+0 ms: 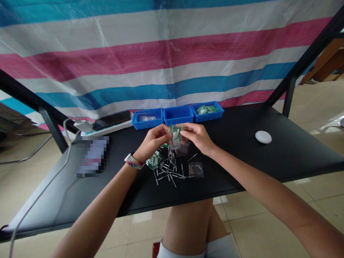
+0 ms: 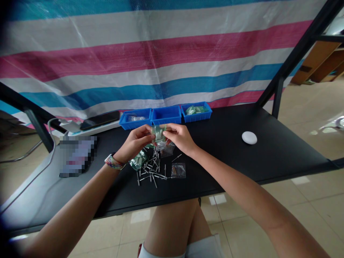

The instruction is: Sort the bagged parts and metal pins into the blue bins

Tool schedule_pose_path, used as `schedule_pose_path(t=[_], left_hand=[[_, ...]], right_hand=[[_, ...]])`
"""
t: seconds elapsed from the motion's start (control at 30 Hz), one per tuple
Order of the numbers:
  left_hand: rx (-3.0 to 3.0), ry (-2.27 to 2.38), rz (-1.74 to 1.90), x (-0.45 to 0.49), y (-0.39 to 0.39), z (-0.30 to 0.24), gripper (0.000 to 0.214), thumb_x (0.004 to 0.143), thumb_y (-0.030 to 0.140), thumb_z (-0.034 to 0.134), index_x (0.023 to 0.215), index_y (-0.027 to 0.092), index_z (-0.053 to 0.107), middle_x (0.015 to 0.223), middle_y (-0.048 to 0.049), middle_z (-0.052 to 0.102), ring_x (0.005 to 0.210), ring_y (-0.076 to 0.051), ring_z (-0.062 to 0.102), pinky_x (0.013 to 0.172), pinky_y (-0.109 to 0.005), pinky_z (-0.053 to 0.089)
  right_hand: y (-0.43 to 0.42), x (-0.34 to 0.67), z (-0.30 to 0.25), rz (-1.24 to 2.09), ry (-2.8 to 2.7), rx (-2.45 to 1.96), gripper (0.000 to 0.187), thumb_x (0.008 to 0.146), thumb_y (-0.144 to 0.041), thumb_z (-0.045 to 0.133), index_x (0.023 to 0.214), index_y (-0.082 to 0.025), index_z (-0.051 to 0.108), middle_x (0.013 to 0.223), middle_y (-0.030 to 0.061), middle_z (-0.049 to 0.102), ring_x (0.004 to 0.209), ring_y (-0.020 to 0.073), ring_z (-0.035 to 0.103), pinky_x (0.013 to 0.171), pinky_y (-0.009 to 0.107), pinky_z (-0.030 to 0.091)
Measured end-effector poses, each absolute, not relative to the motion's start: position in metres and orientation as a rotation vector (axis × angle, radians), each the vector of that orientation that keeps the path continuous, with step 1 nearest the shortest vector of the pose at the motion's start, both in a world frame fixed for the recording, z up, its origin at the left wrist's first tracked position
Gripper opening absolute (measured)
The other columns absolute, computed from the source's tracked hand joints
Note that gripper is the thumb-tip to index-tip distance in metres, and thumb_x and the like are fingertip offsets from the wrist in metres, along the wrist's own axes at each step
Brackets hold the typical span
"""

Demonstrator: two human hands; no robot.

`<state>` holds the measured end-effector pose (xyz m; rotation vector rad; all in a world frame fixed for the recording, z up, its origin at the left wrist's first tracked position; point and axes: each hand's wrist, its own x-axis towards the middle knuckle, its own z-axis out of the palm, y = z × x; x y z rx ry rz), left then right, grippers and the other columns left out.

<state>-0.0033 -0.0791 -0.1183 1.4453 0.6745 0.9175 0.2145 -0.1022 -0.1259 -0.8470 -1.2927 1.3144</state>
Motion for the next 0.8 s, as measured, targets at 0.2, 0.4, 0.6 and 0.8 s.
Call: schedule_pose_path(t=[0.2,0.4,0.6,0.8], left_hand=[[1.510,0.716,0.939,-0.0018,-0.0787,-0.1201,0.026,0.089,0.033,0.083,0.095,0.017,0.064,0.085,-0.0018,0.074,0.073,-0.014,0.072,0.074,-0.028,0.059],[1.502,0.793,0.994,-0.0022,-0.0786,-0.1188,0.026,0.086,0.033,0.085,0.093,0.017,0.065,0.080,0.0001,0.070,0.071,-0.015,0.072,0.072,-0.027,0.059],[1.405,0.778,1.050,-0.0011,-0.0775,-0.1173,0.026,0.088,0.038,0.081,0.087,0.017,0.066,0.078,0.0013,0.063,0.069,-0.013,0.066,0.068,-0.028,0.060],[1.685,0.875,1.121,-0.0009,-0.0814,-0.1149,0.024,0.092,0.038,0.077,0.086,0.019,0.065,0.068,0.0020,0.063,0.062,-0.013,0.064,0.061,-0.025,0.053]], right_hand=[[-0.1003,0.2130,-0.1300,1.313,-1.311,-0.876,0.037,0.079,-0.037,0.084,0.111,-0.019,0.078,0.095,0.0068,0.080,0.075,0.0201,0.071,0.057,0.032,0.060],[-0.0973,0.2145,-0.1322,1.287,-1.317,-0.888,0.030,0.078,-0.034,0.081,0.104,-0.020,0.082,0.095,0.0067,0.081,0.085,0.0236,0.075,0.071,0.038,0.066],[-0.0985,0.2157,-0.1289,1.371,-1.271,-0.855,0.030,0.079,-0.038,0.083,0.104,-0.020,0.084,0.095,0.0075,0.082,0.080,0.0231,0.075,0.072,0.041,0.066],[-0.0992,0.2149,-0.1292,1.301,-1.313,-0.849,0.026,0.084,-0.039,0.080,0.103,-0.021,0.083,0.092,0.0065,0.078,0.080,0.0224,0.072,0.062,0.036,0.063]])
